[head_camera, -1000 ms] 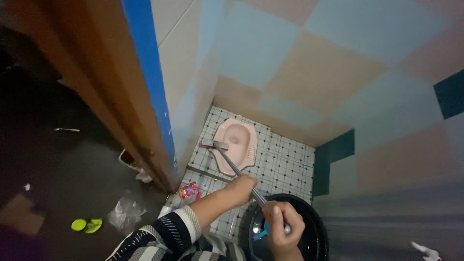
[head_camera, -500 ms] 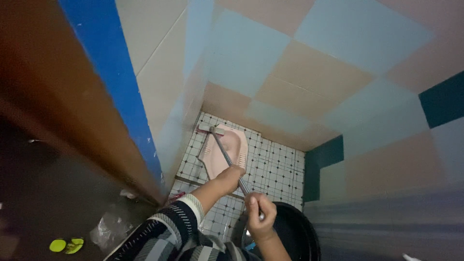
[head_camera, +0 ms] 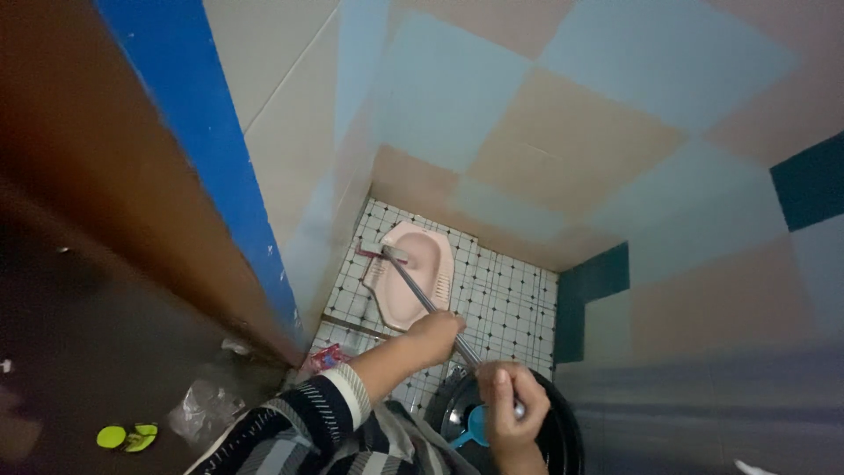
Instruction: Clean the bathroom floor and area around the squat toilet using a long-handled brush.
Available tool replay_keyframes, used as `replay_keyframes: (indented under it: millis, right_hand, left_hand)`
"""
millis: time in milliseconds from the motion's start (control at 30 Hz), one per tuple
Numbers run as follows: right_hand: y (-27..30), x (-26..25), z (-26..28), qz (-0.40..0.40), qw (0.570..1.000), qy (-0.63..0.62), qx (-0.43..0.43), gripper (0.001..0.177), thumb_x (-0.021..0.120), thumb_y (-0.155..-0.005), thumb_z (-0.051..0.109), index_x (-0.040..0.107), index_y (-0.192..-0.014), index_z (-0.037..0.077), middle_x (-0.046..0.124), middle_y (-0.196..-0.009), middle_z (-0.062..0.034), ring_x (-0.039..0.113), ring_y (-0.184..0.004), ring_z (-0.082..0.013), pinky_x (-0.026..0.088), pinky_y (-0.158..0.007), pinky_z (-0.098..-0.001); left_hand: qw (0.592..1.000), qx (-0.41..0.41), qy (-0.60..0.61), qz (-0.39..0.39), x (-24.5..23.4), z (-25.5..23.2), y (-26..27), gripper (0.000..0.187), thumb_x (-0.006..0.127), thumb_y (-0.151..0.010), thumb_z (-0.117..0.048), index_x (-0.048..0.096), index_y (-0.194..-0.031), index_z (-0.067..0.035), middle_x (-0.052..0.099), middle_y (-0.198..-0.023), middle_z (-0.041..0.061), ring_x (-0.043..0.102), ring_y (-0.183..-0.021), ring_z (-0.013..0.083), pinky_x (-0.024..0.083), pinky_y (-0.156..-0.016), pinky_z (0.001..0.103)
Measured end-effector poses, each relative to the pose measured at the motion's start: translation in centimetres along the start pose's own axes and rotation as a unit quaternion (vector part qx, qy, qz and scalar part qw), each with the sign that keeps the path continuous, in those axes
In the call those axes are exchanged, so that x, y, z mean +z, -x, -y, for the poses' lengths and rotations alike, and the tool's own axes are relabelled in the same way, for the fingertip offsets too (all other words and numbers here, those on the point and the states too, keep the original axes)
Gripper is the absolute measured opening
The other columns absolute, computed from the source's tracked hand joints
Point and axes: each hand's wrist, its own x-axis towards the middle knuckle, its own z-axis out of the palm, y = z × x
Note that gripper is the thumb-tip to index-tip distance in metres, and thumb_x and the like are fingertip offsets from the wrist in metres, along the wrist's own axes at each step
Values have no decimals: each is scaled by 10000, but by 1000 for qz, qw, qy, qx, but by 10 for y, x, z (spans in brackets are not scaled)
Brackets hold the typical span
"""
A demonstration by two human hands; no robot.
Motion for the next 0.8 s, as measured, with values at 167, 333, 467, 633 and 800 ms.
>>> replay_keyframes:
  millis: [167,333,467,633,800]
  right_hand:
    - [22,-16,26,-36,998,42,-39,241,545,-996,71,669,-821,-37,658,-688,-80,564,-601,-89,450,-546,-264]
    - [46,-35,45,-29,997,31,71,272,568,-975,83,607,-734,-36,611,-621,-116,468,-507,-113,372,-487,-296]
    - [58,-34,64,-51,997,-48,9,250,562,-986,85,620,-771,-31,640,-669,-117,524,-558,-121,429,-536,-298]
    - [63,-37,47,-38,998,-39,-30,226,565,-983,78,640,-802,-34,664,-698,-124,573,-581,-131,506,-623,-328]
    - [52,-25,35,-3,996,-81,-27,215,574,-979,65,620,-790,-26,642,-678,-109,514,-548,-113,419,-528,-297]
  left_hand:
    - [999,-3,-21,27,10,-30,21,181,671,-807,-50,687,-986,-26,715,-988,229,690,-991,419,555,-857,503]
    - [998,-5,40,41,-6,-69,55,158,661,-829,-56,705,-980,-32,703,-1018,222,682,-992,431,558,-838,512]
    - [998,10,40,48,3,-77,68,158,659,-838,-58,702,-988,-34,707,-996,236,684,-986,435,560,-846,509]
    - [998,24,59,18,16,-68,69,190,647,-803,-15,704,-984,-34,712,-970,232,685,-979,435,557,-841,507]
    - [999,-6,43,1,25,-48,53,166,660,-809,1,691,-969,-31,705,-991,244,679,-1002,439,552,-866,505]
